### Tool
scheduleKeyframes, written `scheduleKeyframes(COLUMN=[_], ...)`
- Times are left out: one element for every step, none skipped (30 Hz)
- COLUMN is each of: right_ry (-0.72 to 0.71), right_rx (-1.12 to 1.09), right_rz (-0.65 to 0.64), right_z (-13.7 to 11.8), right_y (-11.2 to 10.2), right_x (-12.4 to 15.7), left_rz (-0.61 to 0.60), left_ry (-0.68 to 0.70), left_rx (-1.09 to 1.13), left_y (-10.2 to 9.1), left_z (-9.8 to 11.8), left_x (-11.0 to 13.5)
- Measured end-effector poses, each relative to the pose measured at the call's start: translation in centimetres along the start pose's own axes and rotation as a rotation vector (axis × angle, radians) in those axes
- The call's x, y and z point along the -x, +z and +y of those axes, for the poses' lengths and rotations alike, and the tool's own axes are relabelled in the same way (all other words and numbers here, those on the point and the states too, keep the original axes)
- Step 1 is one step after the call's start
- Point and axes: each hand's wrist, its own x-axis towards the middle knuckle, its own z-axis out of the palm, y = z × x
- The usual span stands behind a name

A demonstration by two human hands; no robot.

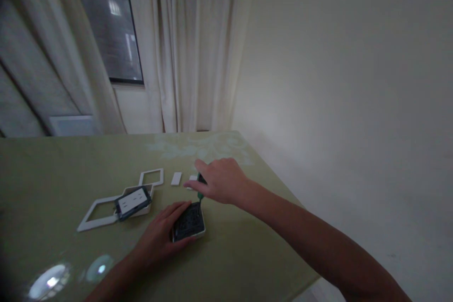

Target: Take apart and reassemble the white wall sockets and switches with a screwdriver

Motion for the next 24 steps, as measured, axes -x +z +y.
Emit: scheduleKeyframes(right_ry=[-0.021,-0.075,-0.141,-0.194,-0.213,-0.189,-0.137,-0.082,-0.045,-0.034,-0.054,-0.097,-0.146,-0.185,-0.205,-0.201,-0.182,-0.165,-0.161,-0.172,-0.197,-0.230,-0.254,-0.258], right_rx=[-0.014,-0.053,-0.102,-0.141,-0.156,-0.146,-0.115,-0.080,-0.057,-0.058,-0.089,-0.147,-0.218,-0.289,-0.347,-0.386,-0.409,-0.427,-0.451,-0.483,-0.520,-0.556,-0.579,-0.581], right_rz=[-0.004,-0.003,0.004,0.018,0.032,0.045,0.057,0.067,0.077,0.093,0.112,0.133,0.152,0.167,0.181,0.194,0.211,0.229,0.242,0.250,0.251,0.251,0.255,0.269], right_z=[0.0,-0.1,-0.1,-0.1,-0.1,-0.1,-0.1,-0.1,0.0,0.0,0.1,0.2,0.3,0.4,0.4,0.5,0.5,0.5,0.5,0.5,0.5,0.5,0.5,0.5], right_y=[0.0,-0.1,-0.1,-0.1,-0.1,0.0,0.1,0.3,0.6,0.9,1.2,1.4,1.7,1.9,2.1,2.3,2.5,2.6,2.7,2.8,2.8,2.9,3.0,3.1], right_x=[0.0,0.1,0.1,0.2,0.2,0.3,0.3,0.3,0.3,0.3,0.3,0.3,0.3,0.3,0.3,0.3,0.3,0.3,0.3,0.4,0.4,0.5,0.6,0.6], left_rz=[0.002,0.003,0.002,0.001,0.000,-0.002,-0.004,-0.006,-0.004,0.001,0.007,0.012,0.015,0.017,0.018,0.018,0.016,0.013,0.010,0.003,0.000,-0.001,-0.001,0.003], left_ry=[-0.004,-0.009,-0.013,-0.015,-0.016,-0.015,-0.013,-0.011,-0.012,-0.015,-0.017,-0.018,-0.018,-0.017,-0.015,-0.011,-0.005,-0.001,0.004,0.009,0.013,0.017,0.019,0.023], left_rx=[0.000,0.000,0.001,0.001,0.002,0.002,0.001,-0.002,-0.005,-0.010,-0.015,-0.020,-0.025,-0.030,-0.035,-0.038,-0.040,-0.041,-0.043,-0.045,-0.051,-0.061,-0.075,-0.092], left_y=[0.0,0.0,0.0,0.0,0.0,0.0,0.0,0.0,0.1,0.2,0.3,0.4,0.5,0.6,0.7,0.6,0.6,0.4,0.3,0.2,0.1,0.1,0.0,0.0], left_z=[0.0,0.0,0.1,0.2,0.2,0.2,0.3,0.2,0.2,0.1,-0.1,-0.2,-0.3,-0.4,-0.5,-0.5,-0.5,-0.5,-0.4,-0.3,-0.2,-0.2,-0.1,-0.1], left_x=[0.0,0.0,0.0,0.0,0.0,0.0,0.0,0.1,0.1,0.2,0.3,0.4,0.5,0.6,0.7,0.8,0.8,0.9,0.9,0.9,0.9,1.0,1.0,1.0])
